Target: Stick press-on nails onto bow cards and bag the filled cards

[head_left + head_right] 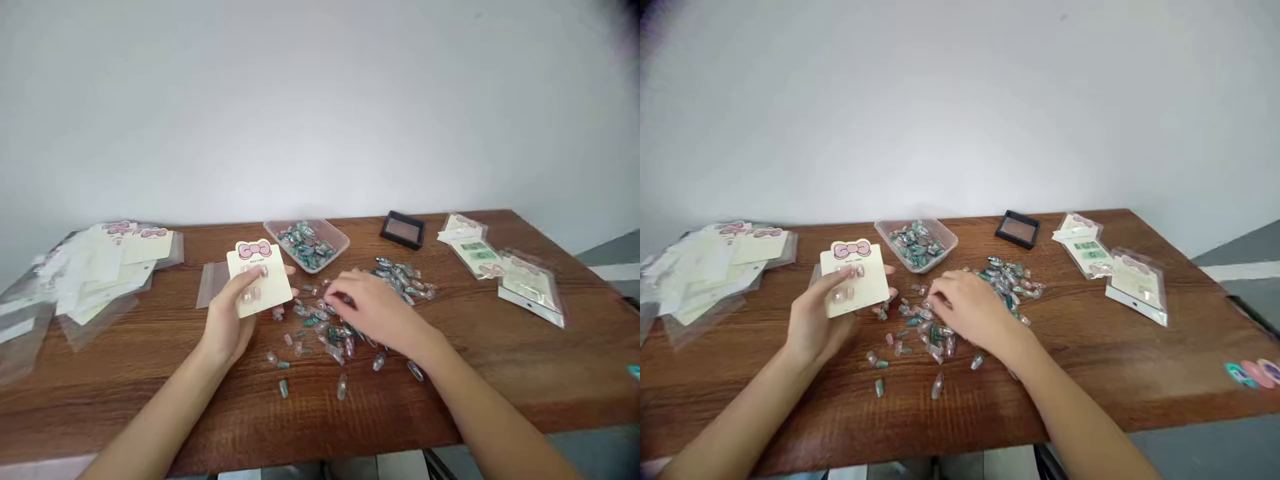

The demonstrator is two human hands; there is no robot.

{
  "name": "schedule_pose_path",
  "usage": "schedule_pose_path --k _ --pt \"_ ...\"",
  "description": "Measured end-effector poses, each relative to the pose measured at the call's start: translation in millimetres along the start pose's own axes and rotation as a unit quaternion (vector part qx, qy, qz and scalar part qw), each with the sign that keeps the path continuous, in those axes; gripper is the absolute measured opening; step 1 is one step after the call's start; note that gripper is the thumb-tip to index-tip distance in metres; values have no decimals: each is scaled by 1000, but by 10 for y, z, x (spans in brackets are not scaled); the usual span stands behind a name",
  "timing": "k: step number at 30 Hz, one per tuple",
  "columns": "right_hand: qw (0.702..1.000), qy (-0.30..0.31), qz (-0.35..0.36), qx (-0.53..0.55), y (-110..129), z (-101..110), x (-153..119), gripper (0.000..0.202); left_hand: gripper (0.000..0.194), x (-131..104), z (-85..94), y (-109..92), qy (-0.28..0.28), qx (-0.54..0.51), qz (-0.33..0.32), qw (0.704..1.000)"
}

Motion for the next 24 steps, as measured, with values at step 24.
schedule_pose_path --k 24 --pt "980 14 -200 -12 -495 102 -80 8 45 -28 -24 24 37 -1 21 999"
Point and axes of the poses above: each hand's wrist, its own x-axis towards the middle knuckle, its own z-axis out of the back of the hand, y = z × x, the point moved 4 cm from there along x, towards the middle knuckle, and after that the axes turned 14 degrees about y, right-handed, at the moved point
